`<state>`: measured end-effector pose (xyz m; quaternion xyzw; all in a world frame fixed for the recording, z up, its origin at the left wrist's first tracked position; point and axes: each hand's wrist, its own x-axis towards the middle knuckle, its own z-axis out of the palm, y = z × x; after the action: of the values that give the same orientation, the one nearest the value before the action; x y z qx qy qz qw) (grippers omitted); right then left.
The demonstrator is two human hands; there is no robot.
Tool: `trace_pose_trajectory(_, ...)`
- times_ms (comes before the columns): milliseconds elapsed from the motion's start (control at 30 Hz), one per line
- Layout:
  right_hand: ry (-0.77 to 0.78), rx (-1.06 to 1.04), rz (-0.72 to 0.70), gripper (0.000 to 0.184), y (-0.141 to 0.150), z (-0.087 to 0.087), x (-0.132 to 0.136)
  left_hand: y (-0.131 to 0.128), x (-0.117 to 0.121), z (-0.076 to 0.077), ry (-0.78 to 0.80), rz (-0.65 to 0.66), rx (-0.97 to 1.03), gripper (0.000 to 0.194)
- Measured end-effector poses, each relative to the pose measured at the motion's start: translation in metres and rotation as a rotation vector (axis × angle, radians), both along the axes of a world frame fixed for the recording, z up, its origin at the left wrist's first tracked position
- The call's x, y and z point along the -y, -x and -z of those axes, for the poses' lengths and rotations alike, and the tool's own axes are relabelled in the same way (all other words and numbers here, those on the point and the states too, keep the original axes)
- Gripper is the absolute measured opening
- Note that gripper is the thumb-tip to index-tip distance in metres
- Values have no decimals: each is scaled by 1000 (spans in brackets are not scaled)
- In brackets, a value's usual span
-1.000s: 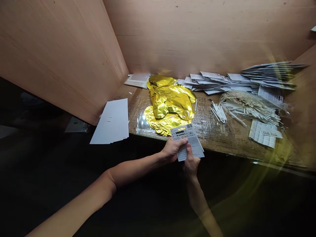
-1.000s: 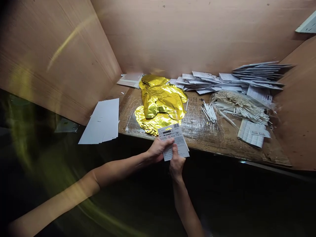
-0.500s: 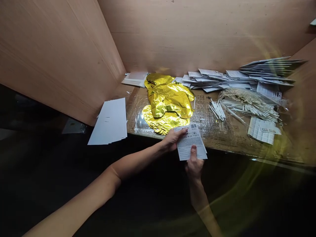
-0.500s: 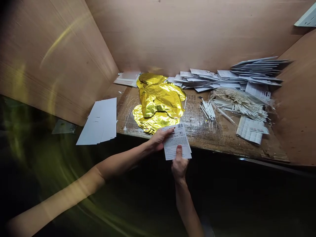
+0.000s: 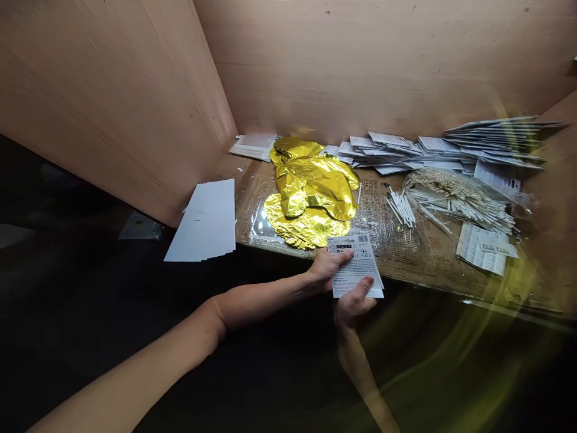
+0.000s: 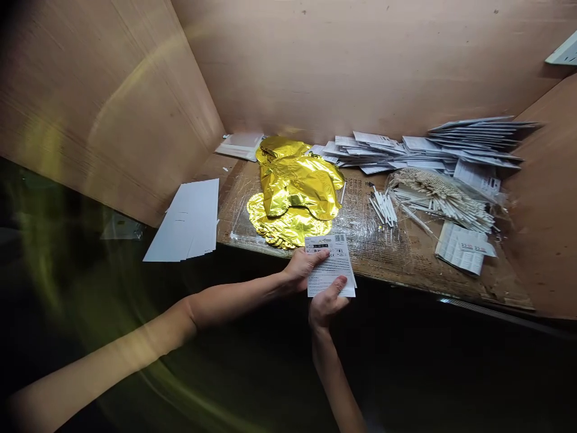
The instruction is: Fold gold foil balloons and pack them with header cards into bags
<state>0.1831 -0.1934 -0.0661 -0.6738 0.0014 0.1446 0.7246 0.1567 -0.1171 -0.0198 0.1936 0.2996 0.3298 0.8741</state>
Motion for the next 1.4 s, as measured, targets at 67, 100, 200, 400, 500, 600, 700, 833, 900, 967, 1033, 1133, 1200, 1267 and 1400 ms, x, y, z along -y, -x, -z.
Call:
trace_pose_trajectory(67,-18,-62,38,75,2,-2,-6,-1,6,5,-11,22,-18,55)
trace_pose_trajectory(100,-16,-89,55,76,3,-3,-10,-2,9,7,-27,38,-23,55)
trace_pose_trajectory(200,3,-111,90,76,1,-6,-16,-4,10,13,-107,93,-48,56)
trace_pose_trajectory(400,-164,-150,-369,67,-25,0,9,-2,-29,9,-746,128,-353,74)
trace_pose_trajectory(500,-140,-200,-462,66,-35,11,20,1,-48,10,-1175,89,-523,85)
trace_pose_trajectory(600,-77,-172,-331,67,-38,24,17,1,-59,15,-1426,350,-435,51)
trace_pose_trajectory(700,-26,-182,-263,66,-37,33,13,1,-68,18,-1561,596,-293,47)
trace_pose_trajectory(833,-94,-200,-325,67,-40,37,18,3,-77,15,-1601,690,-264,77)
trace_pose_trajectory(900,-126,-195,-405,58,-42,39,23,5,-78,14,-1609,699,-258,83)
trace_pose_trajectory(967,-122,-167,-427,53,-43,43,26,7,-76,14,-1647,681,-247,83)
trace_pose_trajectory(1033,-105,-128,-375,53,-41,49,24,8,-73,15,-1677,664,-253,79)
trace_pose_trajectory(1133,-110,-80,-299,52,-37,56,20,7,-69,15,-1640,674,-277,70)
trace_pose_trajectory(1200,-111,-52,-291,57,-35,58,19,6,-69,16,-1611,690,-283,67)
trace_pose_trajectory(1267,-103,-29,-306,57,-35,59,21,4,-70,18,-1639,718,-292,69)
trace_pose_trajectory(1400,-68,26,-303,59,-37,59,28,2,-71,26,-1736,669,-279,68)
